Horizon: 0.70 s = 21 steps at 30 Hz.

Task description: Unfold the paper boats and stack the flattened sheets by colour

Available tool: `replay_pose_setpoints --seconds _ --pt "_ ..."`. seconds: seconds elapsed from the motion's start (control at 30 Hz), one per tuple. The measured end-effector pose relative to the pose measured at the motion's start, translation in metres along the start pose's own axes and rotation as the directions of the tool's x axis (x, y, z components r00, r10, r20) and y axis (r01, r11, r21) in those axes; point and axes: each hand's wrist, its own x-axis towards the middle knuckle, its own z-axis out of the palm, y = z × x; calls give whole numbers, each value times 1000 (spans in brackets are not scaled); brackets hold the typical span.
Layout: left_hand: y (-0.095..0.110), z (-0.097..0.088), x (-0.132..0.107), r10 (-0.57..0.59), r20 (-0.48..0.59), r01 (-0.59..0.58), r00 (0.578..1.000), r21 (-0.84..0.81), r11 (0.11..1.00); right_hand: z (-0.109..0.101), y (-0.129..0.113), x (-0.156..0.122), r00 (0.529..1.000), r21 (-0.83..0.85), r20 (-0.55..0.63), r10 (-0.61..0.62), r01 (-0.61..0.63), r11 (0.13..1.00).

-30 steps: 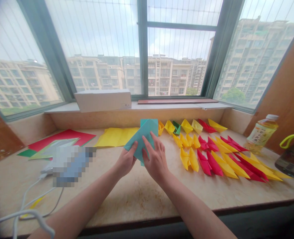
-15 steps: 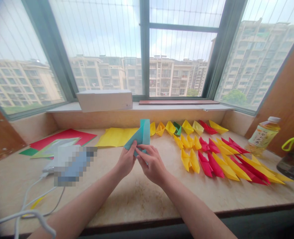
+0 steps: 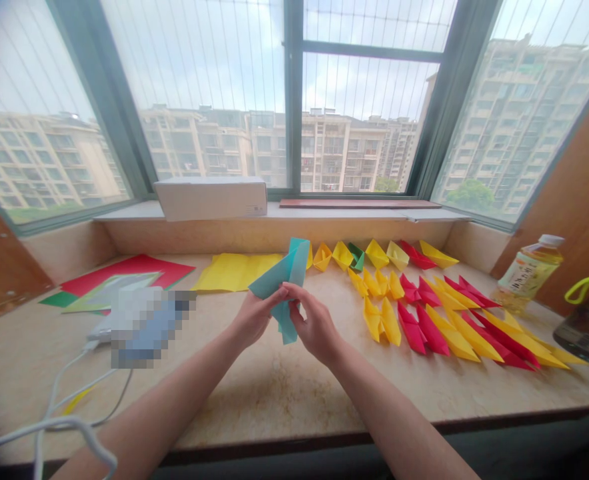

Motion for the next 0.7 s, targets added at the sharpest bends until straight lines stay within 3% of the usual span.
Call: replay_pose_setpoints --seconds 0.13,0.3,0.57,0.7 --pt "2 -1 -2 -80 158 69 984 75 995 -2 1 2 999 28 -40 -13 14 999" --pt "1 -2 -3 -86 229 55 970 136 989 -7 5 5 995 -49 -101 -18 13 999" --pt "7 -5 -4 -127 159 96 979 187 978 -25 19 12 954 -309 -300 24 -121 943" --pt "9 -12 -1 -125 186 97 975 156 983 -30 27 12 968 -285 -240 70 -139 948"
